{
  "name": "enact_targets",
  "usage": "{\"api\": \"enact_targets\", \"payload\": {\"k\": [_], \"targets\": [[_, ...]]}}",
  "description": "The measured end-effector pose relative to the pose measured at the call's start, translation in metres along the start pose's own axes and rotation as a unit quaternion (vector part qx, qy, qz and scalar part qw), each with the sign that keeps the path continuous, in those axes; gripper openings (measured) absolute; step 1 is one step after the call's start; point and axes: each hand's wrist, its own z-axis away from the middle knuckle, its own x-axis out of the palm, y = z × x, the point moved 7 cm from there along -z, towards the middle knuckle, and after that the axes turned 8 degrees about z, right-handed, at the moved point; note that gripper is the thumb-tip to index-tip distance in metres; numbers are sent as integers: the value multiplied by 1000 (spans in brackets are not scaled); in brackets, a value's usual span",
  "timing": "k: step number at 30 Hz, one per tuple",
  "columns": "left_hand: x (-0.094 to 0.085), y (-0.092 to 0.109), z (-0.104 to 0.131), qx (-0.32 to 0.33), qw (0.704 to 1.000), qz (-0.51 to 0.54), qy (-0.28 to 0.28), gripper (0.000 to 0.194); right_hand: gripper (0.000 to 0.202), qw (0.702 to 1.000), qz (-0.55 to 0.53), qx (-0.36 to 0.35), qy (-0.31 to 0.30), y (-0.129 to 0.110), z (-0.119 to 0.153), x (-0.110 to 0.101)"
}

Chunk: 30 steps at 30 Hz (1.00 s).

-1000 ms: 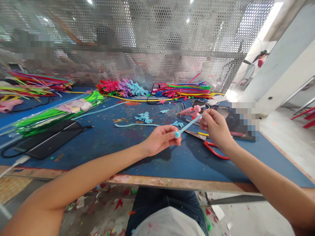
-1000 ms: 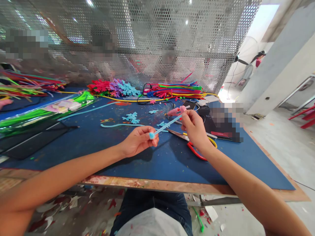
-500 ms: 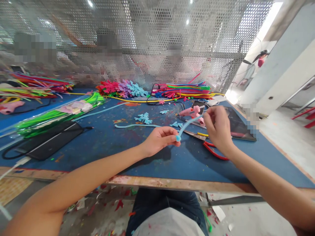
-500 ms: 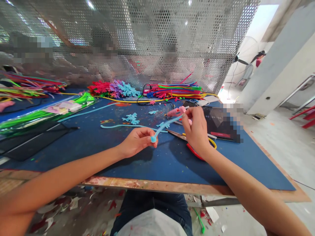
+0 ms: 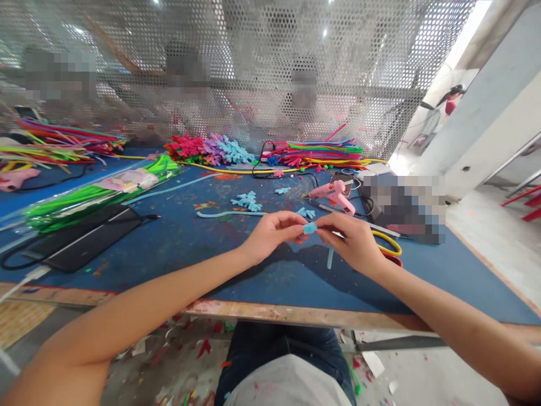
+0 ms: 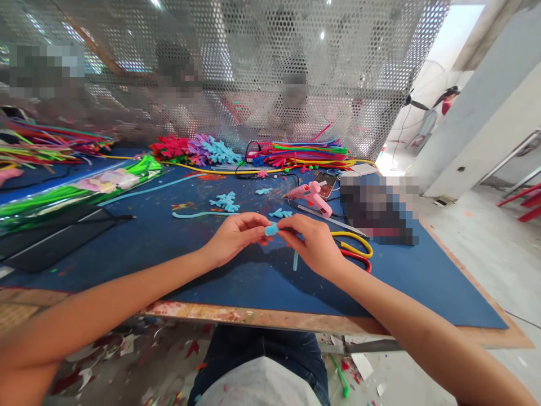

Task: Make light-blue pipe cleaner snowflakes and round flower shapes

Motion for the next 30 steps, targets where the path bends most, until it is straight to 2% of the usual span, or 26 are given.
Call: {"api": "enact_targets", "payload": {"k": [5, 11, 18, 21, 30], "targets": [[-1, 7, 3, 43, 996, -68, 35, 22, 12, 997, -12, 61, 50, 8, 2, -3], [0, 9, 6, 65, 990, -116, 42, 23, 13, 995, -49, 85, 29, 8, 4, 3], [2, 8, 8, 63, 992, -107, 38, 25, 12, 994, -39, 81, 55, 5, 6, 0], [2, 9, 7, 68, 990, -115, 33, 25, 12, 995, -42, 79, 47, 4, 6, 1], [0, 10, 10, 105, 978, -176, 42, 22, 15, 980, -128, 150, 22, 13, 7, 12]]}}
